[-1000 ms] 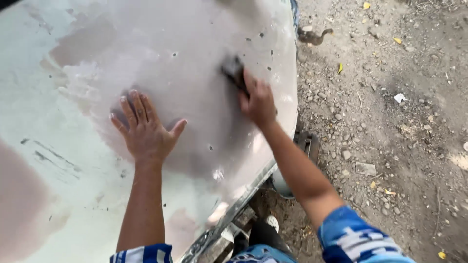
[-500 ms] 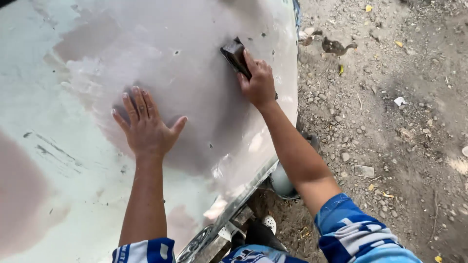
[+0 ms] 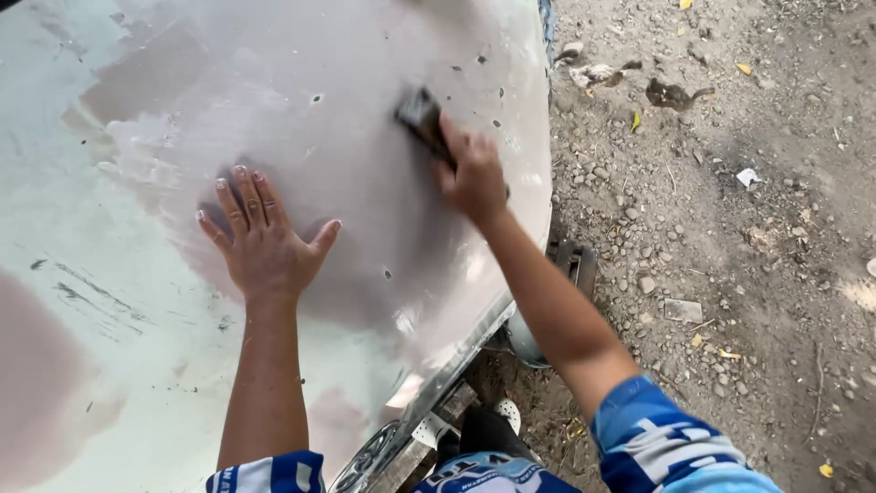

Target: The person sands the hood of a white car using a sanding block in their right hand and a cloth in their left hand. They repeatedly wipe the surface with the cloth and sand different areas of the hood.

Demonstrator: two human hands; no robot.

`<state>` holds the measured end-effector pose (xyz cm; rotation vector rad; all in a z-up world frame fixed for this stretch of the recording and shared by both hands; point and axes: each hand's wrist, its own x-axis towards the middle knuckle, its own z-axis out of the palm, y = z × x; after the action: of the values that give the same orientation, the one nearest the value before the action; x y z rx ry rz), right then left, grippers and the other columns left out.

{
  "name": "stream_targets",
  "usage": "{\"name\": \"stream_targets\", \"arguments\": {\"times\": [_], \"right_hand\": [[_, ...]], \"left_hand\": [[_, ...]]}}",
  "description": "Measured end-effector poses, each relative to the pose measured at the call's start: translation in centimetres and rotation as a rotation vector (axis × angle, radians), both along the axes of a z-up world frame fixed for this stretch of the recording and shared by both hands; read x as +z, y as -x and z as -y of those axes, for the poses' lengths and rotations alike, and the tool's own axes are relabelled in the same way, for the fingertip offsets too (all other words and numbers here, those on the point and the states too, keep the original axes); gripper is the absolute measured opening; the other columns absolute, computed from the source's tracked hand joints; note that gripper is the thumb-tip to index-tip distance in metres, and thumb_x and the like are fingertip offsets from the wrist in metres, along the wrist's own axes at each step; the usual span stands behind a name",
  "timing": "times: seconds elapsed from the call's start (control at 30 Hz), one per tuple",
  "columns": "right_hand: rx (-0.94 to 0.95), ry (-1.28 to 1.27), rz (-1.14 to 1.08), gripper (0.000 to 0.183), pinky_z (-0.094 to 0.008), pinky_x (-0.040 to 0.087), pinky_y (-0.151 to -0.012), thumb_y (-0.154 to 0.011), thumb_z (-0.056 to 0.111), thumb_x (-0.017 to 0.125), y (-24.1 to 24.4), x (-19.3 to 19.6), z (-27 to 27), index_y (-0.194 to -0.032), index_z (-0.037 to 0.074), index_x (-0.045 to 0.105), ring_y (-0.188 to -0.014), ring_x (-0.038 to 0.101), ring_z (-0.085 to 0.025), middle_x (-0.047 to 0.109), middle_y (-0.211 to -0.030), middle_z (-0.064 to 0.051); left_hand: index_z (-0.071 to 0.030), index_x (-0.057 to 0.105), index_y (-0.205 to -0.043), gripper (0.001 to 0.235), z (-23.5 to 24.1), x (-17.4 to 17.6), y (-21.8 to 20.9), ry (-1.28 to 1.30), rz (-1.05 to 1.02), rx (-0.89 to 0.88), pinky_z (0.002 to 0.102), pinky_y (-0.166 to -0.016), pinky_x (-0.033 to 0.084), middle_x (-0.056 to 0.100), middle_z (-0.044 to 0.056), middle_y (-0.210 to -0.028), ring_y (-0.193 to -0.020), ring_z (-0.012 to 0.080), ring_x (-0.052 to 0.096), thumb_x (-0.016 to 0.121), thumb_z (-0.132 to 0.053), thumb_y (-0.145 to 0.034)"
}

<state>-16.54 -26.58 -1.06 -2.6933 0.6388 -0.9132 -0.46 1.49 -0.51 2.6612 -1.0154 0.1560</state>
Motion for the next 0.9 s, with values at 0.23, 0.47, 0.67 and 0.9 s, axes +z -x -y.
{"name": "stream_targets", "arguments": {"times": [0.23, 0.47, 0.67, 0.9], "right_hand": [[0.12, 0.004, 0.091, 0.072, -0.046, 0.052, -0.096, -0.086, 0.02, 0.073, 6.1, -3.2, -5.9, -0.153, 0.016, 0.048, -0.108, 0.06, -0.038, 0.064, -0.121, -0.017], [-0.027, -0.035, 0.006, 0.071, -0.048, 0.05, -0.09, -0.089, 0.013, 0.074, 2.9, -1.7, -2.8, -0.155, 0.008, 0.048, -0.098, 0.058, -0.037, 0.062, -0.107, -0.019], [0.064, -0.003, 0.043, 0.074, -0.049, 0.048, -0.099, -0.085, 0.015, 0.075, 7.0, -4.0, -7.3, -0.153, 0.01, 0.047, -0.11, 0.057, -0.039, 0.062, -0.121, -0.02], [-0.091, -0.099, 0.009, 0.072, -0.049, 0.047, -0.1, -0.093, 0.015, 0.075, 1.8, -2.0, -1.3, -0.158, 0.011, 0.045, -0.105, 0.056, -0.038, 0.06, -0.113, -0.02]], "left_hand": [[-0.003, 0.012, -0.167, 0.122, 0.1, -0.6, -0.3, -0.025, 0.009, 0.022, 0.069, -0.123, -0.002, 0.004, 0.014, -0.175, -0.16, 0.0363, -0.001, 0.042, -0.087, -0.083], [-0.004, 0.011, -0.165, 0.123, -0.3, -0.4, -0.4, -0.036, 0.018, 0.004, 0.068, -0.122, -0.002, 0.003, 0.014, -0.173, -0.159, 0.0354, -0.002, 0.041, -0.088, -0.081], [-0.004, 0.01, -0.165, 0.123, -0.2, -0.4, -0.4, -0.059, -0.001, 0.012, 0.067, -0.123, -0.003, 0.003, 0.015, -0.173, -0.159, 0.0349, -0.003, 0.041, -0.089, -0.081], [-0.004, 0.011, -0.166, 0.122, -0.2, 0.1, 0.1, -0.045, -0.012, 0.016, 0.067, -0.122, -0.003, 0.004, 0.014, -0.174, -0.159, 0.0357, -0.002, 0.044, -0.086, -0.083]]}}
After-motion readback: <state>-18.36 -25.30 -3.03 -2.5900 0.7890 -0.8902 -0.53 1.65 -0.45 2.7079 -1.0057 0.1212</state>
